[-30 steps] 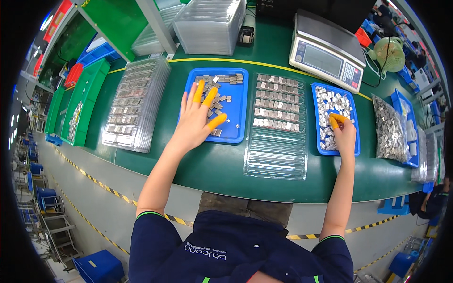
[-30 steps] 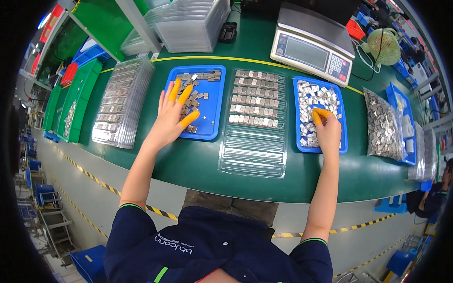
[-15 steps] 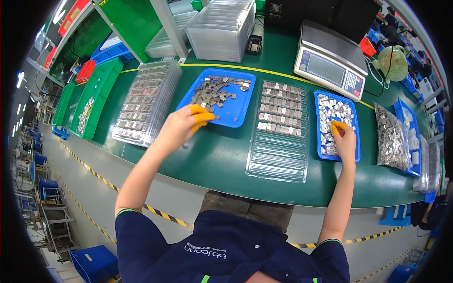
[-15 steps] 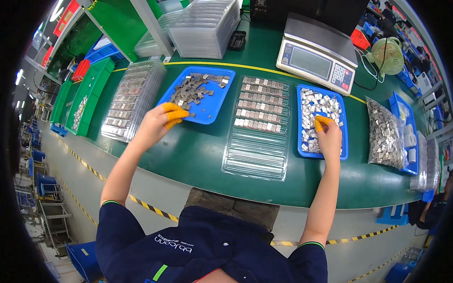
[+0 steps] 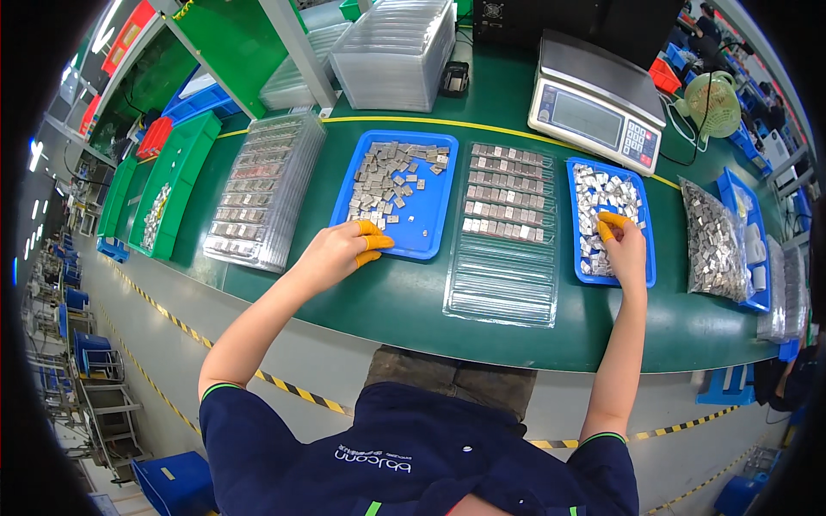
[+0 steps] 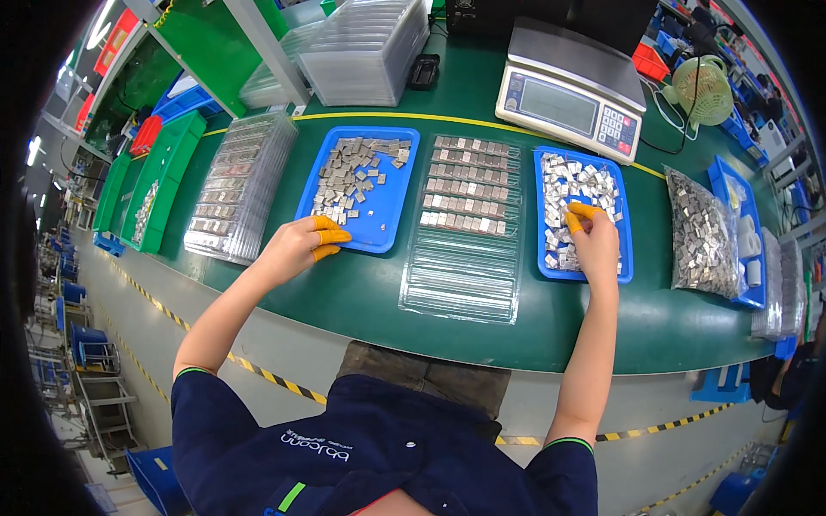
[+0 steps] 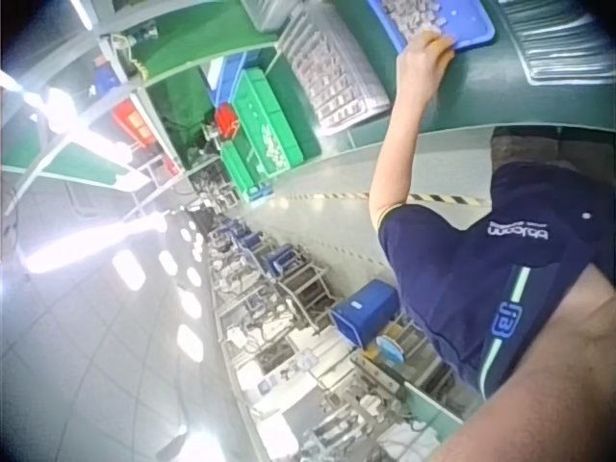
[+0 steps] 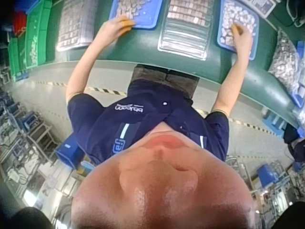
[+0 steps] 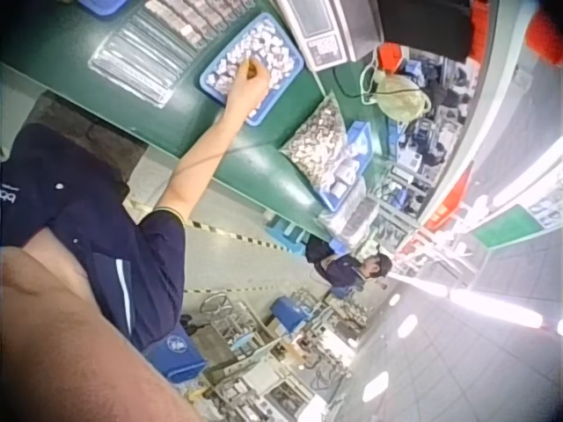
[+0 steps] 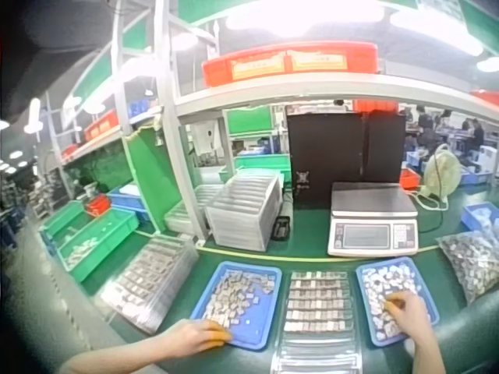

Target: The person sorts small metallic rectangular components from two blue trays into a clear plastic tray with compartments. They pick up individual pieces and place them into the designated slots. The process is repetitive and involves careful handling of the small parts.

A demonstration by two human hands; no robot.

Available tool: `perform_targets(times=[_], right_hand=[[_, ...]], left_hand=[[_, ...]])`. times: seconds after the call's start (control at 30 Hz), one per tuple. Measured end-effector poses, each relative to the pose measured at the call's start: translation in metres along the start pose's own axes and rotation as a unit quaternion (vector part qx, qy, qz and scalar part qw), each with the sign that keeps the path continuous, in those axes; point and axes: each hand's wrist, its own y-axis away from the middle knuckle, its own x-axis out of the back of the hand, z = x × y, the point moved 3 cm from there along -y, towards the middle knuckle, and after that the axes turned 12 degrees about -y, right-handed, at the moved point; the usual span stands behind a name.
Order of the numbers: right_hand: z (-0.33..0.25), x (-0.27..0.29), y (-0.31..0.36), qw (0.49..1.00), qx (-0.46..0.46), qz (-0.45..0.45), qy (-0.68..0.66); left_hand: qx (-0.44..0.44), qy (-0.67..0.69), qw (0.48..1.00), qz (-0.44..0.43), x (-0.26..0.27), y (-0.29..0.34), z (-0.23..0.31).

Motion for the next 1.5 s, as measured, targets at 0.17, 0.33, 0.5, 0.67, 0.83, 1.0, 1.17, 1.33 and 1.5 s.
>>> perform_targets(times=[0.17, 0.33, 0.5, 0.67, 0.83, 1.0, 1.17, 1.33, 1.5], right_hand=[[-0.002, -0.001, 0.002, 1.000, 0.004, 0.002, -0.003], [0.003, -0.001, 0.002, 1.000, 0.023, 0.007, -0.003], [-0.003, -0.003, -0.001, 1.000, 0.025, -0.004, 0.010], [-0.002, 0.003, -0.001, 1.000, -0.006, 0.000, -0.013], [-0.005, 0.001, 0.001, 0.998, 0.039, 0.029, 0.046], [-0.006, -0.013, 0.004, 0.987, 0.149, 0.009, 0.057], [-0.011, -0.013, 0.006, 0.996, 0.057, 0.025, 0.057], [-0.001, -0.009, 0.000, 0.992, 0.097, 0.058, 0.051], [-0.004, -0.003, -0.003, 0.995, 0.016, 0.101, -0.013]], left_hand=[[0.105, 0.000, 0.994, 0.028, 0.006, 0.002, -0.011], [0.198, -0.076, 0.977, -0.015, -0.008, -0.009, -0.029], [0.177, -0.059, 0.982, 0.038, -0.028, -0.040, -0.018], [0.153, -0.089, 0.980, 0.091, -0.031, -0.051, -0.006], [0.213, -0.056, 0.974, 0.057, -0.022, -0.050, -0.016], [0.167, -0.107, 0.977, 0.079, -0.035, -0.059, -0.036], [0.206, -0.066, 0.976, 0.040, -0.037, -0.072, -0.030], [0.212, 0.028, 0.964, 0.157, -0.049, -0.064, -0.033], [0.240, 0.029, 0.956, 0.167, -0.048, -0.066, -0.033]])
